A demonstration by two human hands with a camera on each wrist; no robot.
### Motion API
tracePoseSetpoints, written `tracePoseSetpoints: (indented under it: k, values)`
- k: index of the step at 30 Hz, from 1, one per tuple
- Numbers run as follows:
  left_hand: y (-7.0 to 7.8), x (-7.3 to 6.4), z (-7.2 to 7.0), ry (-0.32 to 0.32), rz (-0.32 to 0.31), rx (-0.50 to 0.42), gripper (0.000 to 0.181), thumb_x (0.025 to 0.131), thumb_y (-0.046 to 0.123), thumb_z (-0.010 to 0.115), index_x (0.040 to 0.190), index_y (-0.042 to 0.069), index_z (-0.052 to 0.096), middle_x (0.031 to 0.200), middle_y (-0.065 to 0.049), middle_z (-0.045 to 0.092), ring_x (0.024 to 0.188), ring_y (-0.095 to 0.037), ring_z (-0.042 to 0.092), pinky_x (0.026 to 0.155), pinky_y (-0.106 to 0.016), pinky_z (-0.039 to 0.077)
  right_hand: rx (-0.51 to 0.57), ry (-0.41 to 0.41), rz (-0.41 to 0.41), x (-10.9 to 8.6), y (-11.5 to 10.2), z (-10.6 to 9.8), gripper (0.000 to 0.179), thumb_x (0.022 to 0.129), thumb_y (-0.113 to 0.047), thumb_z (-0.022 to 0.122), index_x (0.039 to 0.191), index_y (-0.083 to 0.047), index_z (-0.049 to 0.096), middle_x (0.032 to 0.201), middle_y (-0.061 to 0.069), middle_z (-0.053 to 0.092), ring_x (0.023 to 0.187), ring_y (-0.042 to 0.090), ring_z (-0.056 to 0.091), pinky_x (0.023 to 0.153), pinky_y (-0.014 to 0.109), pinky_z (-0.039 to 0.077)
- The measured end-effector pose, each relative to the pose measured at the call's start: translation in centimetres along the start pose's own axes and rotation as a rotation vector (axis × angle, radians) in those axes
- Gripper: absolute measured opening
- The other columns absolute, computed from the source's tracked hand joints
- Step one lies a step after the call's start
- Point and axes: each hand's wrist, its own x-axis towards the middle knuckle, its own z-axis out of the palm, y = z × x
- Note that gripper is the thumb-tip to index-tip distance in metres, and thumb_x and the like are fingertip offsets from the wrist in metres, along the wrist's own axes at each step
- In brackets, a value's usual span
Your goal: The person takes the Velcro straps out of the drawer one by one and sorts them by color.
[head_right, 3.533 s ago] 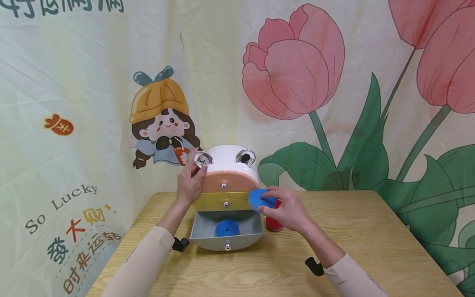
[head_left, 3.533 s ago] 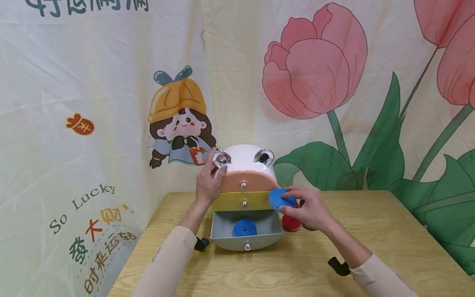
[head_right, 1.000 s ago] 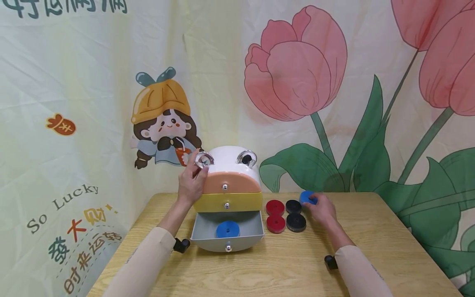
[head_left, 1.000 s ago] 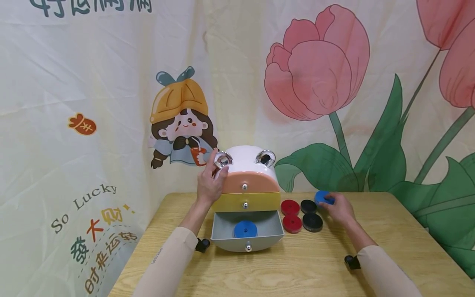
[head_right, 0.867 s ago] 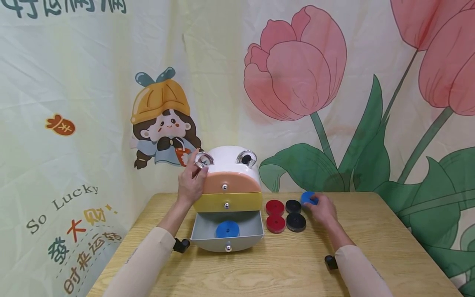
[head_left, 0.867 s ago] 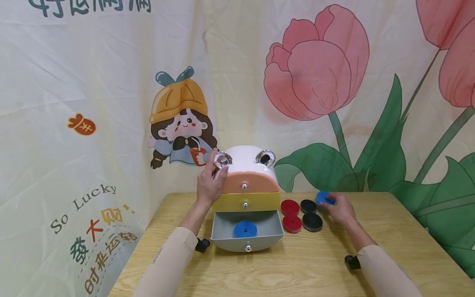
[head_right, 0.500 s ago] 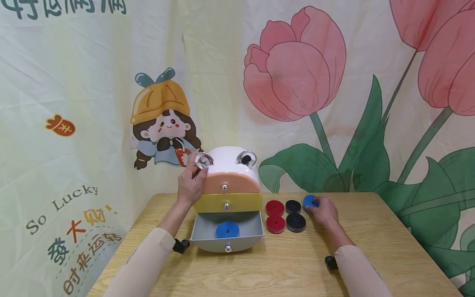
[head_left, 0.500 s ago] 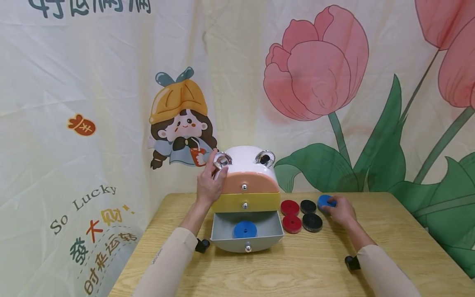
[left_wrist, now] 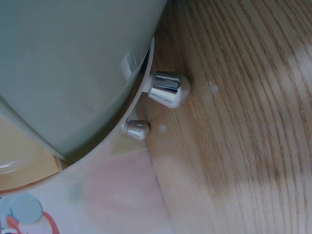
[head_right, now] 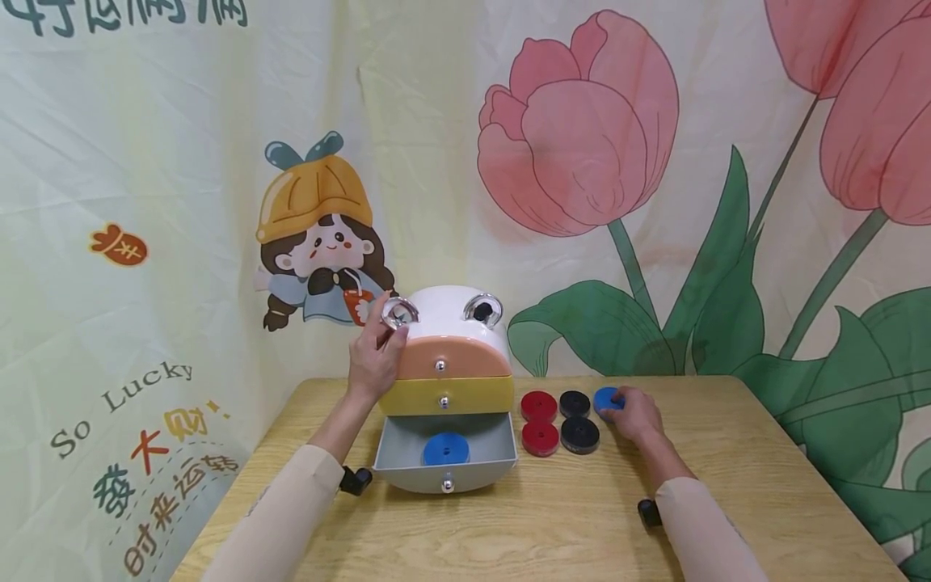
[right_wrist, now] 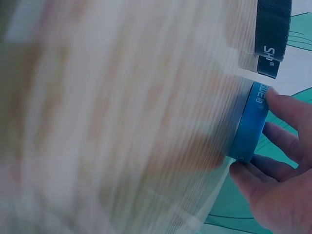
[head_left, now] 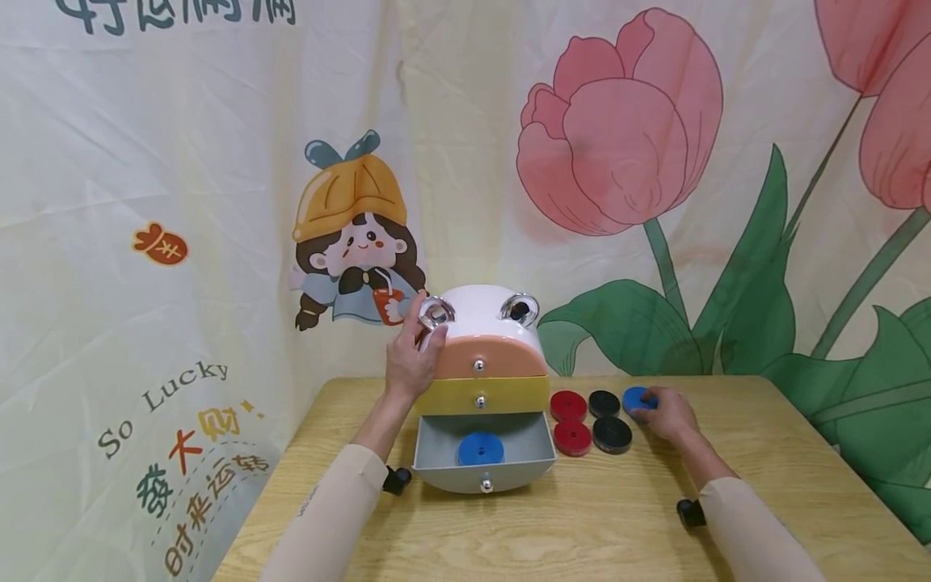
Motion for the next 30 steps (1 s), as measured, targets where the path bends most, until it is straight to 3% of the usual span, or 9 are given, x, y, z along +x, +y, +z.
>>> tracePoseSetpoints:
  k: [7, 11, 18, 25, 30]
  values:
    - [-0.1, 0.0, 0.0, -0.004, 0.000, 0.002, 0.070, 0.100, 0.047, 0.062, 0.162, 0.030, 0.035, 0.141, -0.012, 0.066, 0.113, -0.030, 0.070, 0.084, -0.045, 0.062, -0.012, -0.039, 0.028, -0.3, -0.4, -0.3, 0.051, 0.099, -0.027, 0.070, 0.135, 0.008, 0.060, 0.138, 0.036, 0.058, 0.127, 0.055, 0.055, 0.102, 0.064, 0.048]
    - [-0.1, 0.0, 0.0, -0.005, 0.001, 0.001, 0.069, 0.100, 0.047, 0.062, 0.162, 0.039, 0.032, 0.141, -0.011, 0.066, 0.114, -0.030, 0.070, 0.084, -0.045, 0.062, 0.000, -0.036, 0.018, -0.4, -0.7, -0.4, 0.057, 0.099, -0.029, 0.069, 0.141, 0.007, 0.056, 0.142, 0.036, 0.055, 0.130, 0.056, 0.053, 0.103, 0.065, 0.047]
    - [-0.1, 0.1, 0.0, 0.006, 0.014, -0.003, 0.070, 0.100, 0.046, 0.062, 0.162, 0.027, 0.036, 0.139, -0.012, 0.067, 0.113, -0.030, 0.070, 0.084, -0.046, 0.062, 0.009, 0.038, -0.064, -0.3, -2.3, -0.7, 0.070, 0.097, -0.026, 0.071, 0.153, 0.005, 0.042, 0.147, 0.036, 0.051, 0.130, 0.057, 0.052, 0.102, 0.067, 0.047]
    - [-0.1, 0.1, 0.1, 0.009, 0.018, 0.000, 0.070, 0.100, 0.048, 0.062, 0.162, 0.027, 0.036, 0.138, -0.013, 0.068, 0.110, -0.030, 0.071, 0.081, -0.046, 0.063, 0.016, 0.081, -0.127, -0.2, -4.1, -0.8, 0.093, 0.099, -0.047, 0.068, 0.165, -0.002, 0.020, 0.166, 0.034, 0.023, 0.148, 0.057, 0.030, 0.115, 0.070, 0.032]
    - [-0.1, 0.0, 0.1, 0.009, 0.017, 0.003, 0.070, 0.100, 0.047, 0.062, 0.162, 0.029, 0.036, 0.138, -0.013, 0.068, 0.111, -0.031, 0.071, 0.084, -0.047, 0.062, 0.044, 0.114, -0.196, -0.4, -5.3, -0.5, 0.095, 0.098, -0.056, 0.065, 0.167, -0.010, 0.017, 0.169, 0.033, 0.014, 0.152, 0.059, 0.021, 0.116, 0.075, 0.024]
